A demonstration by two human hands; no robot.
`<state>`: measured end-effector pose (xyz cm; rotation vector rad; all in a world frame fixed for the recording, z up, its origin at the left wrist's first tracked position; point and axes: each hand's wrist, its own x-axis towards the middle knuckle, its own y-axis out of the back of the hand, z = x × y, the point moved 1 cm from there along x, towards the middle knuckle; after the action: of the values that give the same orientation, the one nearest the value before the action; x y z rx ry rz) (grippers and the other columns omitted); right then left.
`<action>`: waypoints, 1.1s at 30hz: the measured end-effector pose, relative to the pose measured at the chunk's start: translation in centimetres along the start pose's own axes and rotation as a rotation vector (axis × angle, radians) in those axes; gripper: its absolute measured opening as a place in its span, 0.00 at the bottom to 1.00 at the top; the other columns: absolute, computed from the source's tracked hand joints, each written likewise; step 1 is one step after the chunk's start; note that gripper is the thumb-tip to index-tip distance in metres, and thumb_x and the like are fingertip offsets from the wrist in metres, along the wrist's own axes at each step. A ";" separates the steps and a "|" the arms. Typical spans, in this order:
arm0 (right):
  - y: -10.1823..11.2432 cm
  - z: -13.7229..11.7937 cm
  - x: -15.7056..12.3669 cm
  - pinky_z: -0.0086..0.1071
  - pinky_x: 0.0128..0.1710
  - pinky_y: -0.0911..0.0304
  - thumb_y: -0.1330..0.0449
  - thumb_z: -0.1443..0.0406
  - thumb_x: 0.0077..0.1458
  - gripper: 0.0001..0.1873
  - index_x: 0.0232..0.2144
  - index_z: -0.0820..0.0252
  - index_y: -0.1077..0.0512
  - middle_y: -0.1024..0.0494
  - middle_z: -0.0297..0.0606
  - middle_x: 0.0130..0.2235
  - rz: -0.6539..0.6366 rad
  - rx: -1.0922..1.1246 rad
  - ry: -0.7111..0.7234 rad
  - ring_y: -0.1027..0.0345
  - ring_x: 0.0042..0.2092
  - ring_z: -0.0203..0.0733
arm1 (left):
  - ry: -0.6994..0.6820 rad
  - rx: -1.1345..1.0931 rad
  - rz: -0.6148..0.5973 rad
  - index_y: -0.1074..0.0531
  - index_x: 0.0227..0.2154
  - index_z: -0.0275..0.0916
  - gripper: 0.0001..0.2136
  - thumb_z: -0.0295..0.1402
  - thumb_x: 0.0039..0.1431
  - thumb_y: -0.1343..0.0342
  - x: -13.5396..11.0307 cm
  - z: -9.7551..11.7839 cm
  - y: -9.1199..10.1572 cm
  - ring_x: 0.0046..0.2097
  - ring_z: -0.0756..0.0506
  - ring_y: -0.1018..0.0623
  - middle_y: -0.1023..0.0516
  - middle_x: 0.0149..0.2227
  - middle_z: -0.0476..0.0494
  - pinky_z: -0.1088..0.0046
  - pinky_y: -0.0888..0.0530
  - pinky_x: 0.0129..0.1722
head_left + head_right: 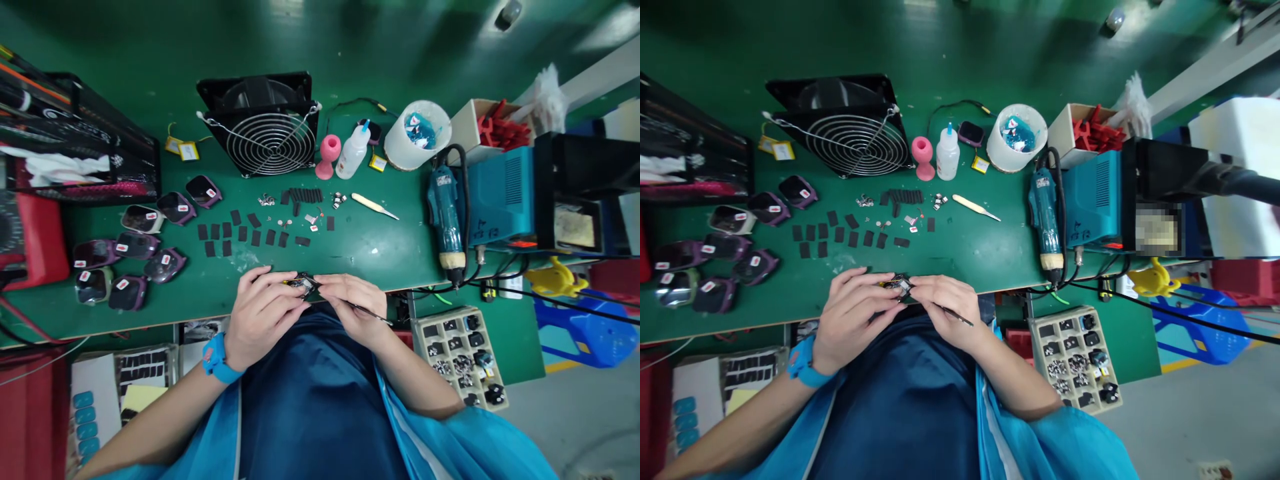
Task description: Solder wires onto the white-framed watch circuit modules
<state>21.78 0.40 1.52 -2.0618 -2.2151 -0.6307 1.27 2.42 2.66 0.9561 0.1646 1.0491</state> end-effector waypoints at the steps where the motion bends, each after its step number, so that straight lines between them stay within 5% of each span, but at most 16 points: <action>1: 0.0 0.0 0.0 0.36 0.46 0.20 0.39 0.74 0.65 0.10 0.43 0.57 0.20 0.13 0.44 0.43 0.003 0.005 0.001 0.16 0.46 0.44 | 0.001 0.001 0.002 0.24 0.34 0.42 0.05 0.27 0.62 0.33 0.0 0.0 0.0 0.50 0.42 0.16 0.13 0.38 0.50 0.56 0.30 0.60; 17: 0.1 0.4 -0.5 0.40 0.44 0.20 0.37 0.71 0.64 0.08 0.41 0.54 0.19 0.13 0.41 0.42 0.115 0.152 -0.117 0.16 0.43 0.44 | 0.064 -0.049 0.090 0.20 0.40 0.45 0.06 0.26 0.63 0.35 0.1 -0.1 0.4 0.53 0.42 0.18 0.14 0.44 0.47 0.57 0.24 0.55; 28: -0.1 0.3 -0.5 0.36 0.44 0.20 0.35 0.69 0.63 0.07 0.37 0.53 0.17 0.12 0.38 0.41 0.208 0.257 -0.213 0.16 0.42 0.43 | -0.011 0.063 0.060 0.21 0.38 0.43 0.05 0.26 0.63 0.34 0.0 0.1 -0.1 0.55 0.40 0.19 0.13 0.43 0.46 0.54 0.28 0.58; 33: 0.2 -0.6 -0.8 0.36 0.43 0.19 0.34 0.65 0.64 0.04 0.38 0.54 0.18 0.12 0.39 0.39 0.192 0.353 -0.288 0.16 0.40 0.42 | 0.047 -0.019 0.145 0.20 0.40 0.43 0.06 0.25 0.63 0.35 -0.3 0.5 0.4 0.51 0.42 0.18 0.14 0.43 0.45 0.59 0.25 0.54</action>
<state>21.97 -0.50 1.85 -2.2400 -2.0319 0.0745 1.17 1.96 3.15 0.9370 0.1253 1.2055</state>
